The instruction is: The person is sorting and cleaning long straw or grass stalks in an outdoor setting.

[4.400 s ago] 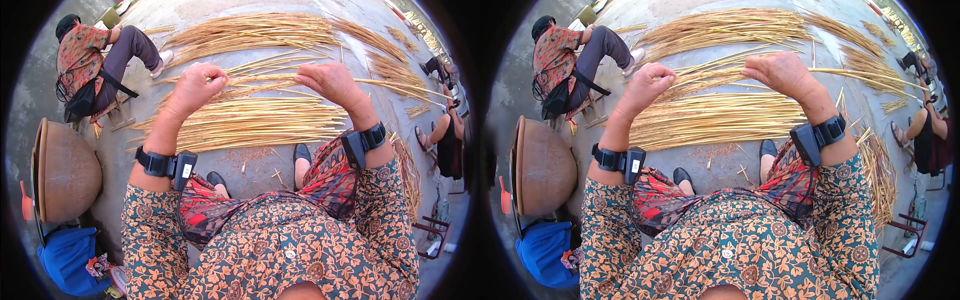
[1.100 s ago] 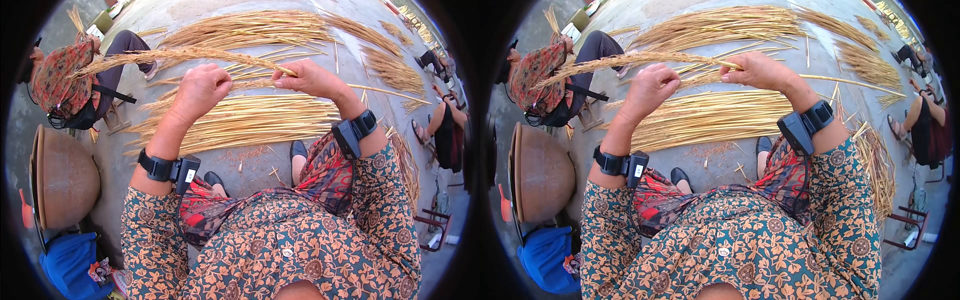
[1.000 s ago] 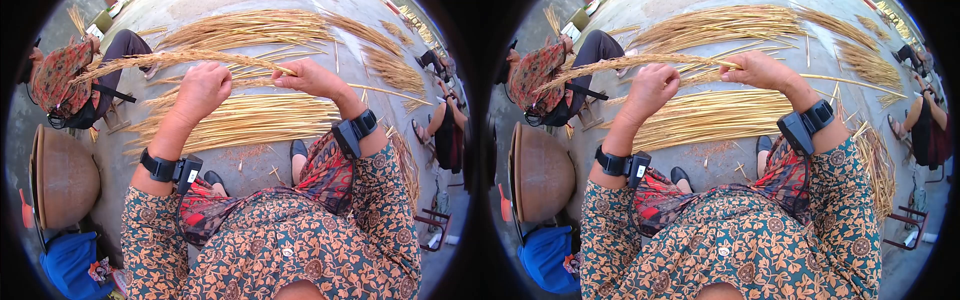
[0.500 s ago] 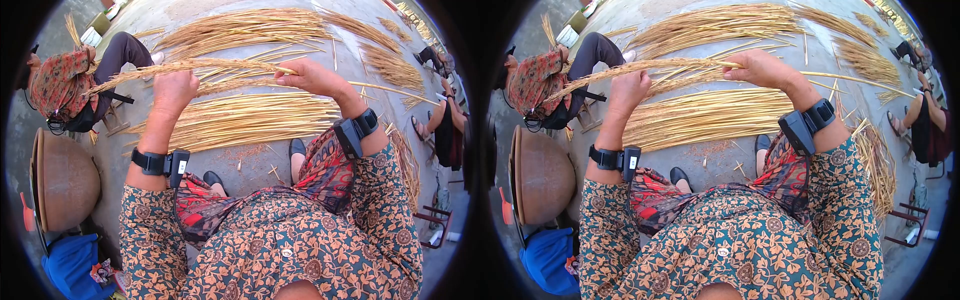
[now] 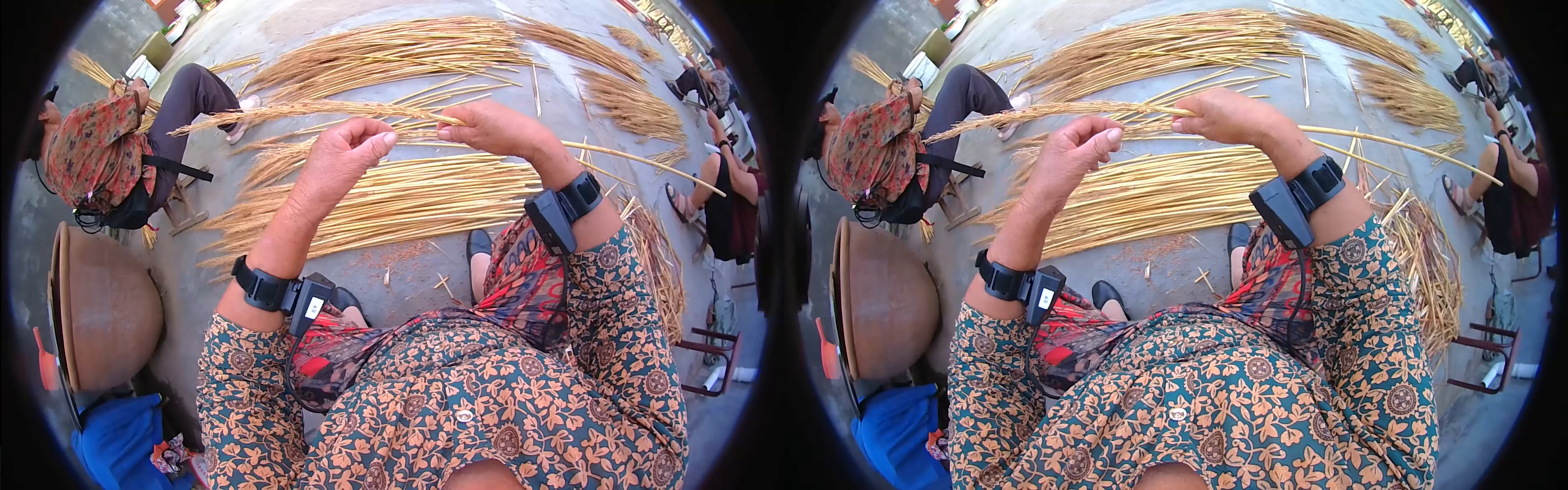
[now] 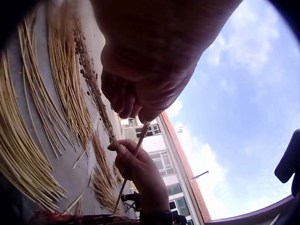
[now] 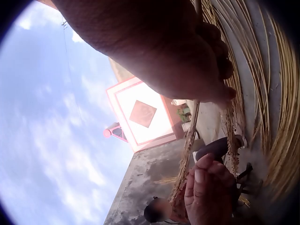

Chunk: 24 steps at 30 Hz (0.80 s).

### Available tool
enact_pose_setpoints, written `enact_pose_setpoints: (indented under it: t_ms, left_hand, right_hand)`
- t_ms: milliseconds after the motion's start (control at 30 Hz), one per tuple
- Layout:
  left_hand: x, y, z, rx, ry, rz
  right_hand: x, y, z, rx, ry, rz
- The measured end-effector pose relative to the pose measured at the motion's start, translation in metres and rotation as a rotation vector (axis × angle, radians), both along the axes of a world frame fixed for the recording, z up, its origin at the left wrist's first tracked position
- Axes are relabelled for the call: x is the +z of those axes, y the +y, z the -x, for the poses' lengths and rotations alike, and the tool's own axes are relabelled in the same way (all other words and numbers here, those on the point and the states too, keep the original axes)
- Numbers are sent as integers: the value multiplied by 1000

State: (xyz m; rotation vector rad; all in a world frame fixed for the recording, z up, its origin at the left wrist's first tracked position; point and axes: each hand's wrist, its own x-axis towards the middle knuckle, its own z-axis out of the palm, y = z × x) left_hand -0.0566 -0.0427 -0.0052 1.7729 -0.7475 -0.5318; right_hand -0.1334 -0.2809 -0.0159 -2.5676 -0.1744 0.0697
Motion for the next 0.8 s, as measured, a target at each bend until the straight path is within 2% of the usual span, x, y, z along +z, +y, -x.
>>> enact_pose_setpoints:
  t_ms: [67, 200, 300, 700, 800]
  left_hand:
    - [-5, -11, 9, 34, 239, 83]
    - [-15, -20, 10, 128, 426, 196]
    - [-18, -21, 7, 129, 444, 261]
    - [-12, -16, 10, 89, 495, 252]
    - [-8, -17, 9, 103, 589, 258]
  right_hand:
    - [-2, 3, -1, -4, -49, 63]
    - [6, 20, 0, -44, -127, 230]
    - [9, 23, -1, -75, -138, 300]
    - [18, 31, 3, -147, -171, 414]
    - [18, 32, 3, -162, -198, 439]
